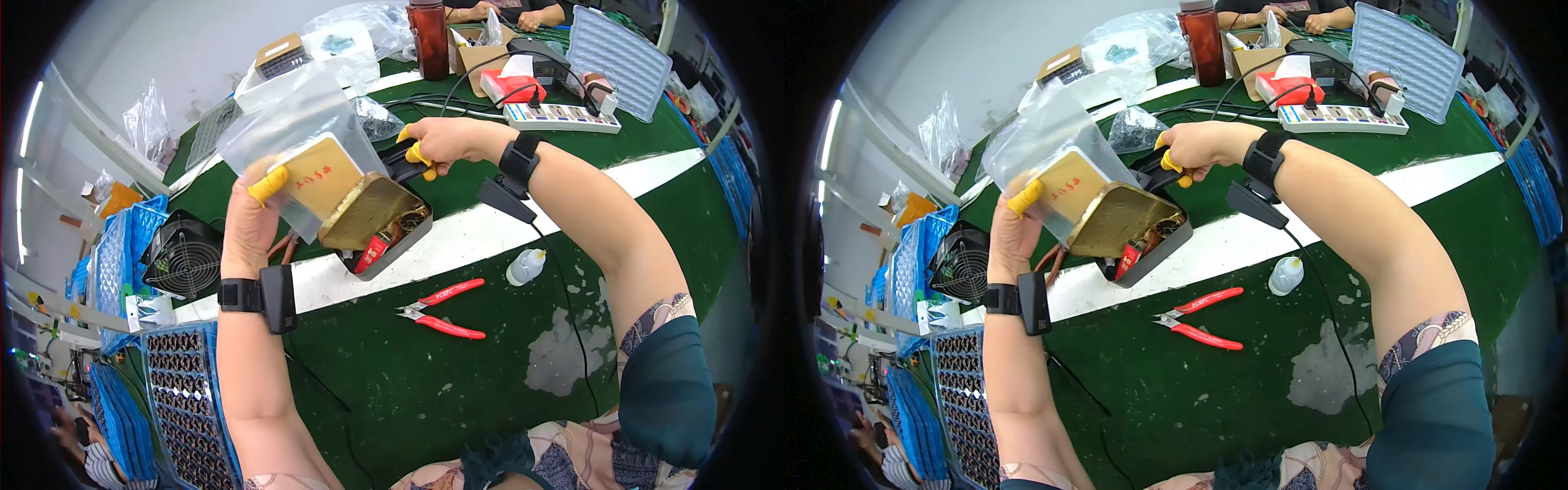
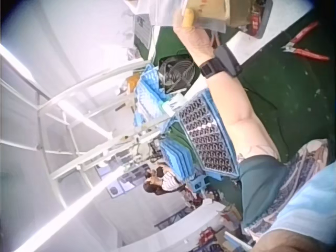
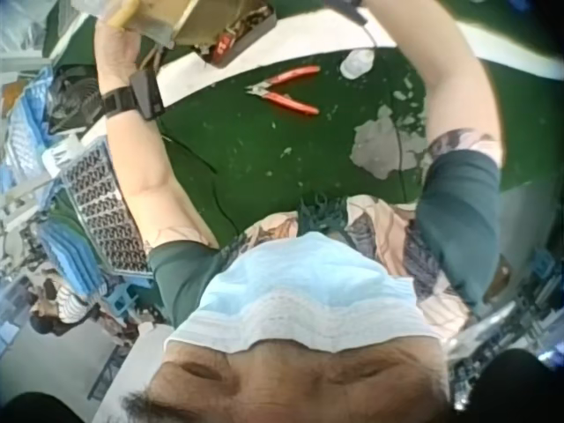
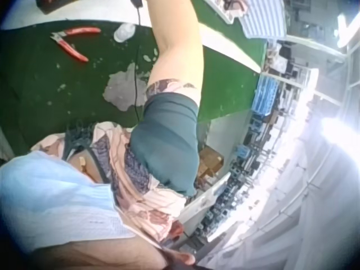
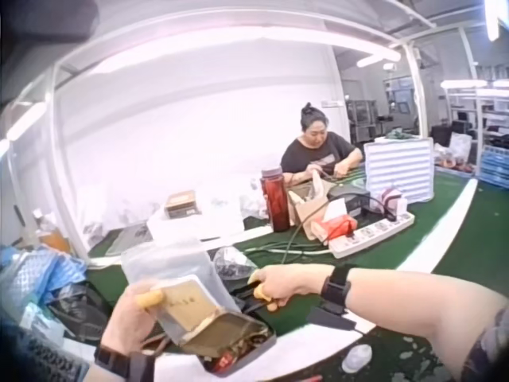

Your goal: The recorder applies glue from a small bottle to circular electronic components arranged in a grid-like tray.

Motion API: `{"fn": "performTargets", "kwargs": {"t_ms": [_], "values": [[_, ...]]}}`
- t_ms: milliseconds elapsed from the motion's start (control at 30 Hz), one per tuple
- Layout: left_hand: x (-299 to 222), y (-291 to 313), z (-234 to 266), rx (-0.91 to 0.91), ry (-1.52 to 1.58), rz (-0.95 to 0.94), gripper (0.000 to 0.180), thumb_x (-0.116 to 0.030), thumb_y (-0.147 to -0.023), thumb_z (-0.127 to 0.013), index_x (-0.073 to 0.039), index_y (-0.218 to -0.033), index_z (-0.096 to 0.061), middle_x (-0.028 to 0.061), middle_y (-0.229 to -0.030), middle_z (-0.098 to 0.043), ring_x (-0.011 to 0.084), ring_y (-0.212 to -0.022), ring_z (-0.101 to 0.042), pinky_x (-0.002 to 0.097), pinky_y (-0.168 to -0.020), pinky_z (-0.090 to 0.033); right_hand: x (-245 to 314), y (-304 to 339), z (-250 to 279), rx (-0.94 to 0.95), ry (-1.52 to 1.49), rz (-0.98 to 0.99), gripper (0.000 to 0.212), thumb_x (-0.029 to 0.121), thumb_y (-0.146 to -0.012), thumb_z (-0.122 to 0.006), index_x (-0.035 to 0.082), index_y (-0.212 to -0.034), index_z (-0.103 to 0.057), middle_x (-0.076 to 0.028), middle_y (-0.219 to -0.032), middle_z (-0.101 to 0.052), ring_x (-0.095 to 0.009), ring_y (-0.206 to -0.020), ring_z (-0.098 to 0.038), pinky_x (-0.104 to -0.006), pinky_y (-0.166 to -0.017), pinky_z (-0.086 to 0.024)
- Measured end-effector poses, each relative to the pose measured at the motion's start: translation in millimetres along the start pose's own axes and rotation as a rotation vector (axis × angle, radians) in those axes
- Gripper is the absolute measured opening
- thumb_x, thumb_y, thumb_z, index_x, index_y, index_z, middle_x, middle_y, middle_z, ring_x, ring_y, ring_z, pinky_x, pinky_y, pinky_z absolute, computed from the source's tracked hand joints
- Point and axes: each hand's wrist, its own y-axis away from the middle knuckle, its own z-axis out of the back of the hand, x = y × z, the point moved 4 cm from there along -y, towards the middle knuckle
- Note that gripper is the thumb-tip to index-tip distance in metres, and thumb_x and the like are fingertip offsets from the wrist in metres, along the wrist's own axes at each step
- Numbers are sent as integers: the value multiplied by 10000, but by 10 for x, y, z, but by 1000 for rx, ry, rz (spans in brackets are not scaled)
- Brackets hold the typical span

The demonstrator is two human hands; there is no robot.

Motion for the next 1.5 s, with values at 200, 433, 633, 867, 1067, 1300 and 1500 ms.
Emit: {"fn": "performTargets", "kwargs": {"t_ms": [200, 433, 633, 867, 1067, 1300, 1500], "values": [[-219, -18, 197, -63, 129, -90, 224, -111, -814, -606, -25, -1021, -599, 55, -1009, -611, 164, -930, -573, 315, -823, -450, 172, -43, -210, 68, 247, 30, 348, 74, -817, -439, 5, -1157, -474, -114, -806, -600, -148, -556, -588, -264, -497, -475], [-173, 6, 235, -75, 239, -102, 231, -130, -846, -566, -17, -1048, -582, 81, -1046, -598, 200, -958, -567, 357, -830, -450, 272, 74, -175, 70, 133, -17, 381, 98, -842, -444, 32, -1217, -422, -124, -885, -598, -159, -622, -600, -265, -547, -510], [-374, 57, 209, -179, 345, -95, 260, -158, -870, -532, -27, -1094, -548, 99, -1087, -580, 226, -993, -550, 383, -830, -433, 114, 405, 338, -18, 151, -27, 403, 37, -801, -421, 44, -1203, -442, -92, -937, -583, -158, -755, -609, -242, -606, -512], [-316, 147, 197, -277, 243, -106, 232, -141, -858, -553, -51, -1071, -563, 77, -1047, -593, 212, -967, -558, 402, -805, -444, 66, 930, 360, 70, 202, -1, 352, 158, -859, -513, 0, -1169, -459, -70, -918, -577, -136, -753, -599, -248, -602, -495], [-33, 250, -234, -516, 36, -97, 249, -104, -809, -617, 0, -1028, -558, 70, -916, -603, 163, -822, -584, 330, -713, -494, 44, 1148, 155, 206, 245, -41, 386, 171, -849, -524, -27, -1171, -447, -83, -868, -575, -137, -741, -599, -246, -611, -474], [339, 274, -218, -440, 189, -27, 225, -111, -821, -599, -11, -1018, -562, 59, -890, -603, 155, -769, -573, 291, -643, -469, -67, 1024, -14, 237, 264, -5, 367, 160, -848, -517, -25, -1160, -456, -80, -814, -583, -138, -747, -599, -263, -606, -477], [568, 250, -109, -308, -82, 59, 197, -138, -830, -603, -32, -995, -598, 21, -854, -619, 98, -728, -557, 233, -586, -424, -99, 1071, 1, 210, 281, -1, 371, 201, -854, -543, -5, -1155, -479, -99, -828, -603, -150, -690, -595, -261, -585, -469]]}}
